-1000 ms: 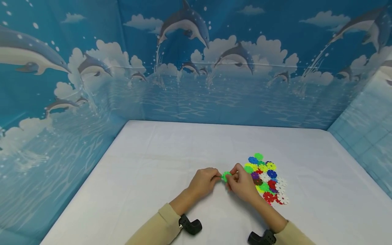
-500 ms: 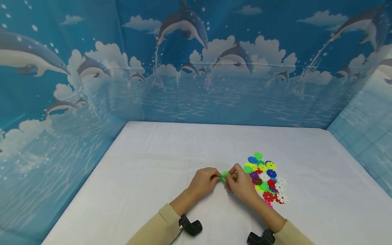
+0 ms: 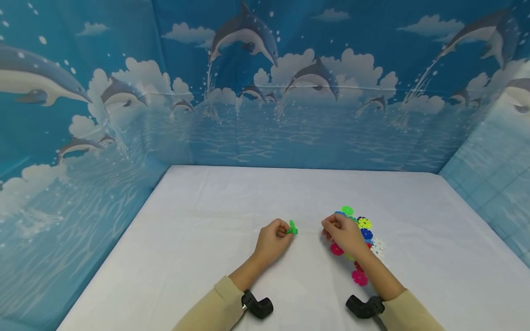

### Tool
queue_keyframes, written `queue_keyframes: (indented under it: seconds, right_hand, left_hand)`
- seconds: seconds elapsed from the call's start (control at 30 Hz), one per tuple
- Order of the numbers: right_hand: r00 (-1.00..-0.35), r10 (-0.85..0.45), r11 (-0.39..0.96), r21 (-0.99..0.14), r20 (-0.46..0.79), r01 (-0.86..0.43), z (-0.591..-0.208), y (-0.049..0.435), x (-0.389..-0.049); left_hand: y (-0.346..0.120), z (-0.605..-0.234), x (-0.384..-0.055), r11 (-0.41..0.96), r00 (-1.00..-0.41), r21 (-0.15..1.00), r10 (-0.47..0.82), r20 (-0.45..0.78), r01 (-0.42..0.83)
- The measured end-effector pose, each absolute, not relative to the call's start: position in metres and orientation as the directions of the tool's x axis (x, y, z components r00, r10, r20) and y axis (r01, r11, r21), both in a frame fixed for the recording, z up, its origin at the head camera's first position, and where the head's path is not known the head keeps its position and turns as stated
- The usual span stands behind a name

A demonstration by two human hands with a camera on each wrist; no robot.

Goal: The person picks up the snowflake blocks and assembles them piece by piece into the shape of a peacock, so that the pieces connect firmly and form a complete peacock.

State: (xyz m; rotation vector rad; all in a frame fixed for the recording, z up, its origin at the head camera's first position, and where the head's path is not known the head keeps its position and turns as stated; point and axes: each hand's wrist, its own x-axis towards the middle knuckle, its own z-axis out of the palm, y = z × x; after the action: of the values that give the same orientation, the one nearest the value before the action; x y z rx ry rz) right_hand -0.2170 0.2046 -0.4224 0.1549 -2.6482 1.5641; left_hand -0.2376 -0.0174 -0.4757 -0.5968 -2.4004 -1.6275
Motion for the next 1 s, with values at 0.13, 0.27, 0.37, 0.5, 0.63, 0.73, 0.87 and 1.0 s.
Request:
queue_keyframes:
  seconds: [0.13, 0.27, 0.37, 0.5, 0.63, 0.73, 0.87, 1.0]
  right_hand:
    - [-0.996, -0.022, 0.470, -0.878, 0.088, -0.088, -0.417, 0.227, -0.226]
    - [-0.996, 0.025, 0.520, -0.852, 0.083, -0.058, -0.414, 0.246, -0.236]
    - [-0.994, 0.064, 0.576, -0.816, 0.091, -0.038, -0.412, 0.255, -0.244]
    - [-0.992, 0.091, 0.652, -0.758, 0.090, -0.009, -0.412, 0.265, -0.257]
    - [-0.996, 0.052, 0.723, -0.691, 0.069, -0.010, -0.415, 0.272, -0.267]
    - [-0.999, 0.024, 0.762, -0.648, 0.046, -0.012, -0.421, 0.275, -0.275]
    - [-1.000, 0.009, 0.808, -0.589, 0.005, 0.004, -0.427, 0.279, -0.284]
    - [-1.000, 0.011, 0.829, -0.559, -0.017, 0.019, -0.430, 0.279, -0.289]
  left_hand:
    - [-0.016, -0.476, -0.240, 0.294, -0.917, 0.872, 0.206, 0.342, 0.391]
    - [-0.016, -0.475, -0.240, 0.283, -0.921, 0.880, 0.196, 0.337, 0.382]
    - [-0.016, -0.475, -0.239, 0.276, -0.927, 0.888, 0.187, 0.326, 0.368]
    - [-0.017, -0.474, -0.239, 0.273, -0.929, 0.892, 0.185, 0.320, 0.361]
    - [-0.018, -0.474, -0.239, 0.268, -0.929, 0.894, 0.197, 0.314, 0.359]
    - [-0.019, -0.474, -0.238, 0.261, -0.930, 0.899, 0.203, 0.306, 0.353]
    - [-0.019, -0.473, -0.238, 0.243, -0.929, 0.904, 0.204, 0.308, 0.353]
    - [-0.019, -0.471, -0.237, 0.229, -0.930, 0.908, 0.202, 0.307, 0.350]
